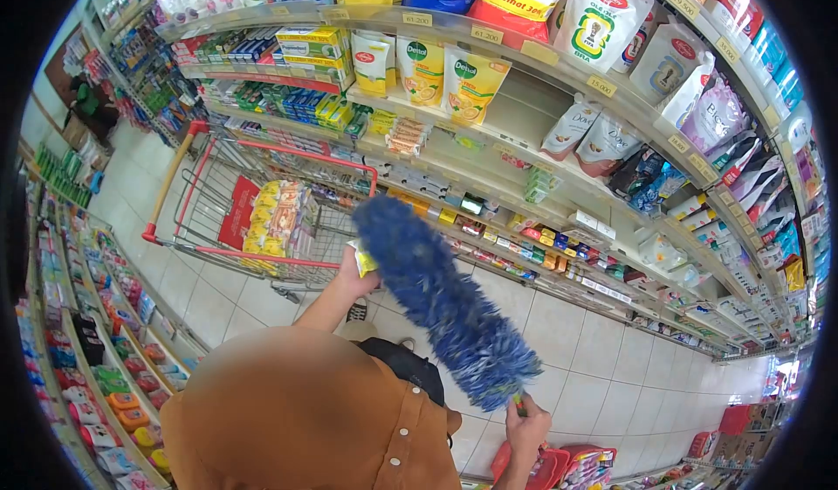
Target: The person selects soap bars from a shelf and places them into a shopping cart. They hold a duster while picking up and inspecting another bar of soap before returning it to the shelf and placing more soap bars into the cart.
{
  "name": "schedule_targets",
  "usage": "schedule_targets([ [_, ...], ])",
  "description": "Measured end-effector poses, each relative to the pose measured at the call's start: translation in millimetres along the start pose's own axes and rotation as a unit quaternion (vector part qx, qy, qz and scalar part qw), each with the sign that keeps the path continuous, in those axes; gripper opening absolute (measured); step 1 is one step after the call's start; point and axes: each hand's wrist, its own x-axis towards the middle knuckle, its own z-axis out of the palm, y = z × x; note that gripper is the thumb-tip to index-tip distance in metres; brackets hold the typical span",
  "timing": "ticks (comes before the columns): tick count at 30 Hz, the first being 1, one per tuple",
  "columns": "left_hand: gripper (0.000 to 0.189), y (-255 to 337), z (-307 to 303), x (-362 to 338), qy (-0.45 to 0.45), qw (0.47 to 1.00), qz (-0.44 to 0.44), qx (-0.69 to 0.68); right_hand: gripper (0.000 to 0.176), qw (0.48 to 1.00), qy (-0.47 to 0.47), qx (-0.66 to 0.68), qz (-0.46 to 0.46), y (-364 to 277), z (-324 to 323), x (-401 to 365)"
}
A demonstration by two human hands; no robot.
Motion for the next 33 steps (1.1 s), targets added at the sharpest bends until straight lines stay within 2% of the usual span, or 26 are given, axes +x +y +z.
schedule_targets([
  [1,0.050,3.7,-8.1,2.0,-0.111,0.985,-0.028,-0.127,0.024,1.000,0.021,0.005,0.005,3.1,3.3,0.5],
  [2,0.060,1.7,-13.6,4.9,-0.017,0.992,-0.030,-0.125,0.024,0.999,0.043,0.010,0.010,9.4,10.3,1.4],
  [3,0.070,4.1,5.4,-6.3,-0.047,0.983,-0.039,-0.171,0.023,0.998,0.065,0.016,0.015,13.0,16.2,1.0],
  [4,0.080,5.8,16.0,-12.3,-0.077,0.972,-0.048,-0.216,0.023,0.998,0.045,0.026,0.044,12.6,19.5,0.4],
  [7,0.097,-5.3,-3.9,-11.6,-0.036,0.983,-0.054,-0.173,0.021,0.991,0.001,0.064,0.117,15.0,34.7,-2.6],
  [10,0.098,-25.5,-36.8,-9.2,-0.039,0.971,-0.098,-0.216,0.022,0.979,-0.005,0.119,0.165,46.8,85.7,-25.7],
  [12,0.095,-36.5,-35.0,-17.2,-0.009,0.969,-0.138,-0.203,0.024,0.972,-0.008,0.139,0.189,65.2,115.6,-38.8],
  [13,0.093,-34.7,-35.4,-15.4,0.022,0.970,-0.158,-0.182,0.028,0.955,-0.025,0.175,0.238,57.0,124.1,-43.5],
  [16,0.086,-26.3,-46.3,0.3,0.145,0.961,-0.216,-0.094,0.032,0.945,-0.015,0.203,0.256,62.8,168.0,-65.4],
  [18,0.071,-13.6,-51.2,12.8,0.142,0.974,-0.165,0.062,0.035,0.927,-0.023,0.221,0.303,57.6,188.2,-78.1],
  [20,0.062,16.2,-38.2,24.0,0.131,0.952,-0.143,0.235,0.035,0.918,-0.032,0.217,0.331,32.0,196.8,-84.7],
  [21,0.059,29.2,-43.2,35.3,0.124,0.952,-0.132,0.247,0.037,0.935,-0.004,0.222,0.275,3.4,191.5,-82.3],
  [24,0.061,75.7,-29.7,53.6,0.115,0.941,-0.087,0.307,0.036,0.909,-0.030,0.252,0.332,2.0,218.1,-98.8],
  [25,0.063,100.4,-10.5,52.2,0.141,0.903,-0.103,0.392,0.037,0.899,-0.035,0.281,0.334,4.9,227.8,-105.5],
  [28,0.058,142.7,-15.9,86.6,0.149,0.833,0.003,0.533,0.038,0.876,-0.031,0.301,0.377,3.2,251.7,-120.5],
  [31,0.055,184.3,-1.3,113.9,0.108,0.837,0.075,0.532,0.041,0.870,-0.034,0.302,0.387,-1.9,268.9,-130.1],
  [33,0.051,210.4,-21.9,154.2,0.053,0.796,0.115,0.591,0.041,0.862,-0.030,0.304,0.405,-12.2,274.5,-132.7],
])
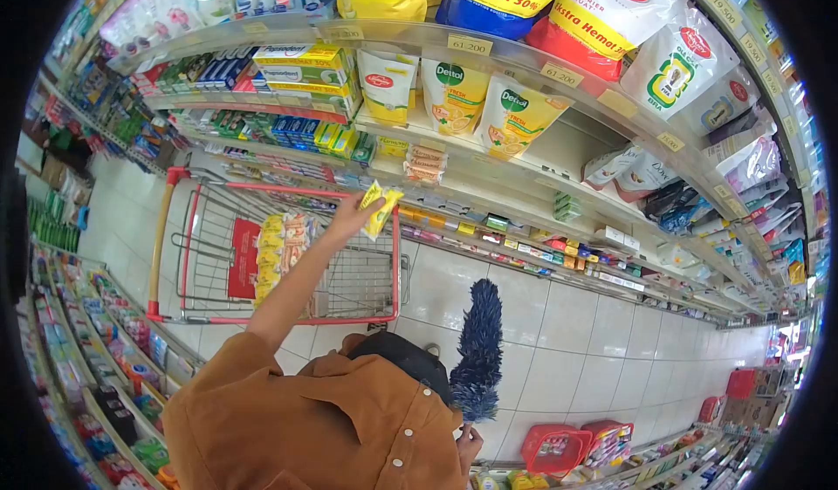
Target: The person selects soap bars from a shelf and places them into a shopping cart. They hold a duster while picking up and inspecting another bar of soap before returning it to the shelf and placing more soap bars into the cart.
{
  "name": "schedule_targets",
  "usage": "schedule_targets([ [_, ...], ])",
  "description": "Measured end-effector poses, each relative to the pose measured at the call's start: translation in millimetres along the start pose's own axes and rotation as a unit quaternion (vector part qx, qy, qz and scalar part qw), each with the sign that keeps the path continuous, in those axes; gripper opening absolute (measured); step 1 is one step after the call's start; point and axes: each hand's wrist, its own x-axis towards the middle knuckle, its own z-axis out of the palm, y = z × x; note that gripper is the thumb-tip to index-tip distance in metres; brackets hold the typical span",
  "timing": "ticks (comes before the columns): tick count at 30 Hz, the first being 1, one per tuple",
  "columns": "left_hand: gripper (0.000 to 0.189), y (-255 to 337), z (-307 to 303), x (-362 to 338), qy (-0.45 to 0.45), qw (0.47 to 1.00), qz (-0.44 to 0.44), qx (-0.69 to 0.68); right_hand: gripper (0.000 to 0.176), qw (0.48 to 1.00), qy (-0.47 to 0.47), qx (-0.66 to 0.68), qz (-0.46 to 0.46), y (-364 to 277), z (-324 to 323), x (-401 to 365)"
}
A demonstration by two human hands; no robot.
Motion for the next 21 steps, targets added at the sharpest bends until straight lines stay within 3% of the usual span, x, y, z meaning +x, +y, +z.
schedule_targets([
  [4,0.049,-5.0,-32.3,70.0,-0.041,0.975,0.118,0.183,0.044,0.993,0.102,-0.055,-0.027,4.4,29.4,-22.2],
  [7,0.046,11.5,-43.0,105.0,-0.062,0.944,0.120,0.300,0.045,0.986,0.144,-0.078,-0.014,-0.3,47.2,-41.3],
  [8,0.047,19.2,-45.2,113.4,-0.062,0.928,0.140,0.339,0.047,0.990,0.112,-0.074,0.035,-4.9,46.9,-48.2],
  [11,0.052,17.8,-47.3,149.1,-0.036,0.885,0.146,0.441,0.051,0.987,0.092,-0.132,0.027,20.6,53.5,-58.1],
  [12,0.052,13.4,-51.0,164.6,-0.072,0.884,0.142,0.440,0.053,0.982,0.104,-0.146,0.061,8.1,58.3,-72.2],
  [15,0.053,-4.8,-51.0,194.3,-0.075,0.837,0.147,0.522,0.053,0.985,0.147,-0.083,0.028,28.8,75.0,-93.0],
  [16,0.059,2.6,-48.2,196.4,-0.122,0.806,0.096,0.572,0.052,0.984,0.137,-0.085,0.070,20.2,77.2,-101.5],
  [18,0.062,-3.4,-43.2,205.2,-0.130,0.798,0.099,0.579,0.051,0.977,0.116,-0.089,0.153,-41.5,83.1,-123.4],
  [21,0.066,-3.5,-35.9,209.4,-0.148,0.789,0.080,0.591,0.048,0.983,0.141,-0.104,0.061,-8.3,87.7,-129.4],
])
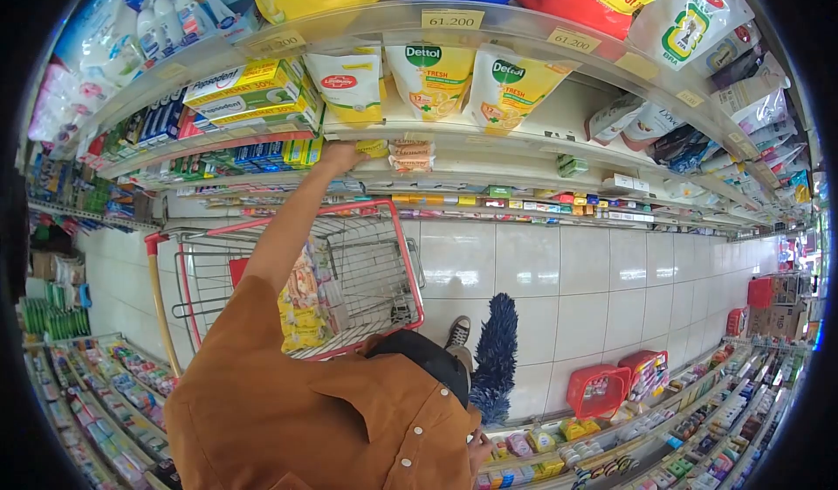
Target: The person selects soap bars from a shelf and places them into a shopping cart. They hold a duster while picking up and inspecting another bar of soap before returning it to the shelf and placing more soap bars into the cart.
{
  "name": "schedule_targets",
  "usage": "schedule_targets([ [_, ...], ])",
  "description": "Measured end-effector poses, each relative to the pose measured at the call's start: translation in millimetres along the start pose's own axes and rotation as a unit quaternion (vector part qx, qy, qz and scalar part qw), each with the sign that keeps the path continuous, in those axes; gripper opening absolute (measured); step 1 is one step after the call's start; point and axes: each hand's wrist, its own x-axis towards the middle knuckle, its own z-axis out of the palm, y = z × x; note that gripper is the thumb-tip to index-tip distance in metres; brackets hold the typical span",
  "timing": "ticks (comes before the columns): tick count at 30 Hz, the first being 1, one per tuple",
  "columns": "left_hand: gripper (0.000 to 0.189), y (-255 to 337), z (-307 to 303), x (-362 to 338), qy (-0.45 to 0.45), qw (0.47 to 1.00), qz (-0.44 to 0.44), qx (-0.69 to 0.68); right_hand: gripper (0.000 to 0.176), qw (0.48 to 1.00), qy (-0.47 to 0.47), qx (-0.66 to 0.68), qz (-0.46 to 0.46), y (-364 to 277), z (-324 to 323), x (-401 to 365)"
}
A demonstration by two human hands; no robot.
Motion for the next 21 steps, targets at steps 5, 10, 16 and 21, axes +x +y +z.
schedule_targets([
  [5,0.069,0.3,6.1,16.6,-0.037,0.999,-0.001,-0.012,0.044,0.998,-0.025,0.040,0.045,8.5,0.7,-6.7],
  [10,0.074,7.9,-2.8,20.9,-0.109,0.993,-0.035,-0.037,0.043,1.000,-0.008,-0.022,-0.012,0.6,-1.9,-12.3],
  [16,0.074,1.7,5.8,28.7,-0.104,0.991,-0.032,-0.079,0.044,0.998,-0.007,-0.008,0.060,-43.1,-12.1,-19.4],
  [21,0.071,-5.6,14.8,28.8,-0.042,0.999,0.009,-0.025,0.046,0.997,-0.009,-0.049,0.063,-33.7,-9.6,-9.8],
])
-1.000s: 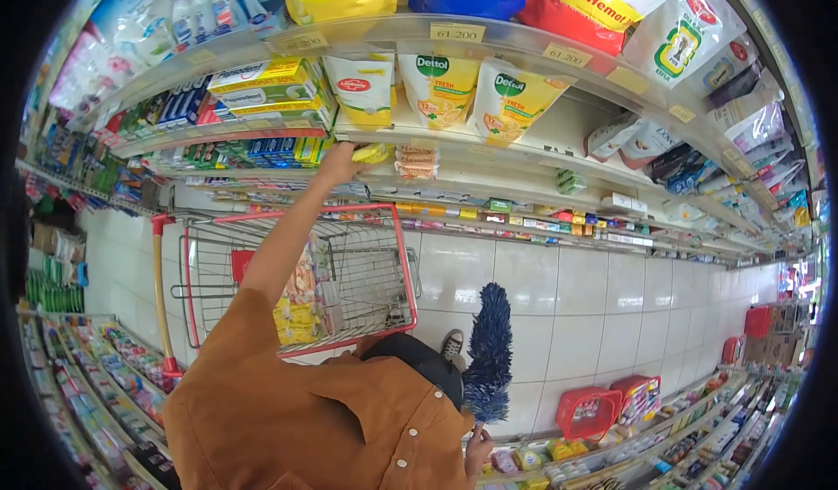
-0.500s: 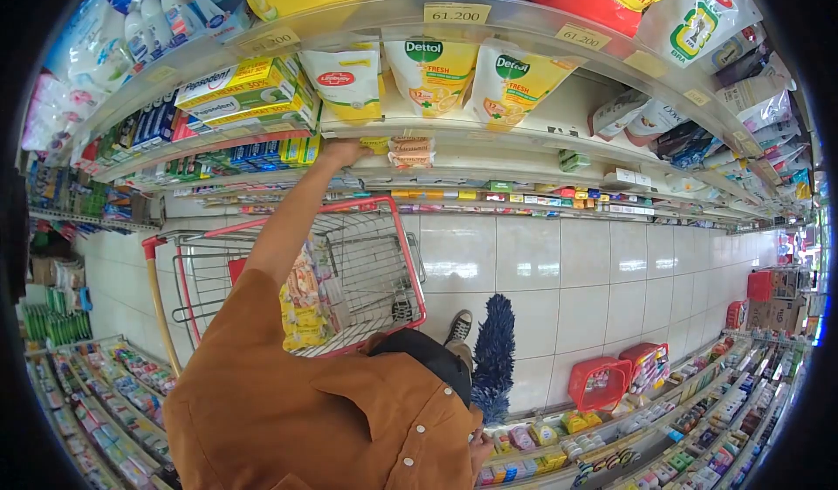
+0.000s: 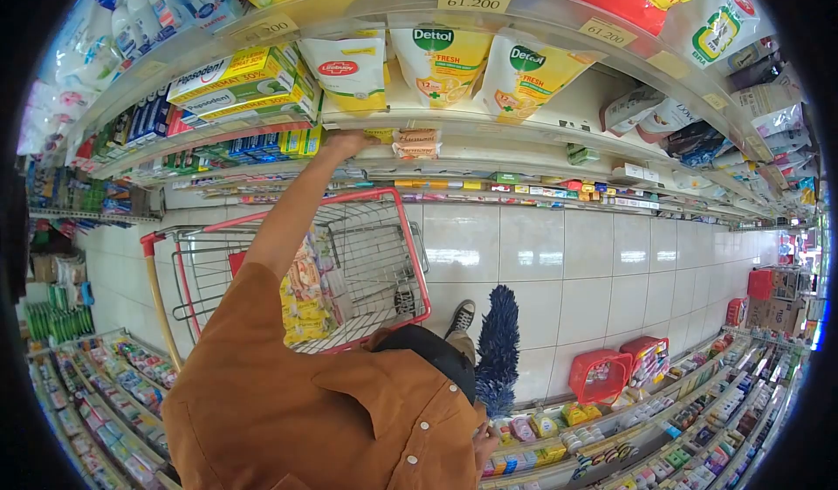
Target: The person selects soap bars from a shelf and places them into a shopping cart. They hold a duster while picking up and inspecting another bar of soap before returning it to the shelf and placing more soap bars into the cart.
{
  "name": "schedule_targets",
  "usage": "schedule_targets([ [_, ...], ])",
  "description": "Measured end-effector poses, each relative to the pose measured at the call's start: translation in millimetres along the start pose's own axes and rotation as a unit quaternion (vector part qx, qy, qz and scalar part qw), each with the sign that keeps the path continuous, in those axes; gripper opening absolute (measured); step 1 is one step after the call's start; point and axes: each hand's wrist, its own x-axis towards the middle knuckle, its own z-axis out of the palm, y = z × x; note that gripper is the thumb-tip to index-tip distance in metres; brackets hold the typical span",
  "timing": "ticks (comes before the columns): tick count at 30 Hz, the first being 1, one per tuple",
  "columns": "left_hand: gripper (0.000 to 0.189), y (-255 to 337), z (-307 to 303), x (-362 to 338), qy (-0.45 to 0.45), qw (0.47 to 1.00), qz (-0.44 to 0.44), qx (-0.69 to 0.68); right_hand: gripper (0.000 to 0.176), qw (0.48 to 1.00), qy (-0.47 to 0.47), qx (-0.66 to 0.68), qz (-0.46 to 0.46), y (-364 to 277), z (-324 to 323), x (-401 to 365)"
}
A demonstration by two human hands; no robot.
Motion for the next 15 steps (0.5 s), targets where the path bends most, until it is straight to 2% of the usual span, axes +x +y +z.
schedule_targets([
  [3,0.068,1.3,-2.7,-10.9,0.040,0.997,0.022,0.060,0.046,0.999,0.006,0.030,-0.014,-44.7,-10.0,-16.8],
  [6,0.064,-3.9,-1.8,-14.2,0.043,0.996,0.032,0.077,0.046,0.998,-0.023,-0.010,-0.056,-24.0,-11.0,-5.1],
  [11,0.061,-15.5,7.8,-9.7,0.037,0.995,0.015,0.093,0.047,0.997,0.070,0.027,-0.033,-1.5,10.7,9.3],
  [13,0.059,-10.2,1.1,-18.9,0.052,0.993,0.016,0.104,0.047,0.997,0.060,0.024,-0.043,-1.1,7.3,14.6],
  [15,0.058,-8.3,4.3,-18.9,0.063,0.995,0.001,0.082,0.046,0.998,0.000,0.002,-0.070,-16.2,-7.8,23.5],
])
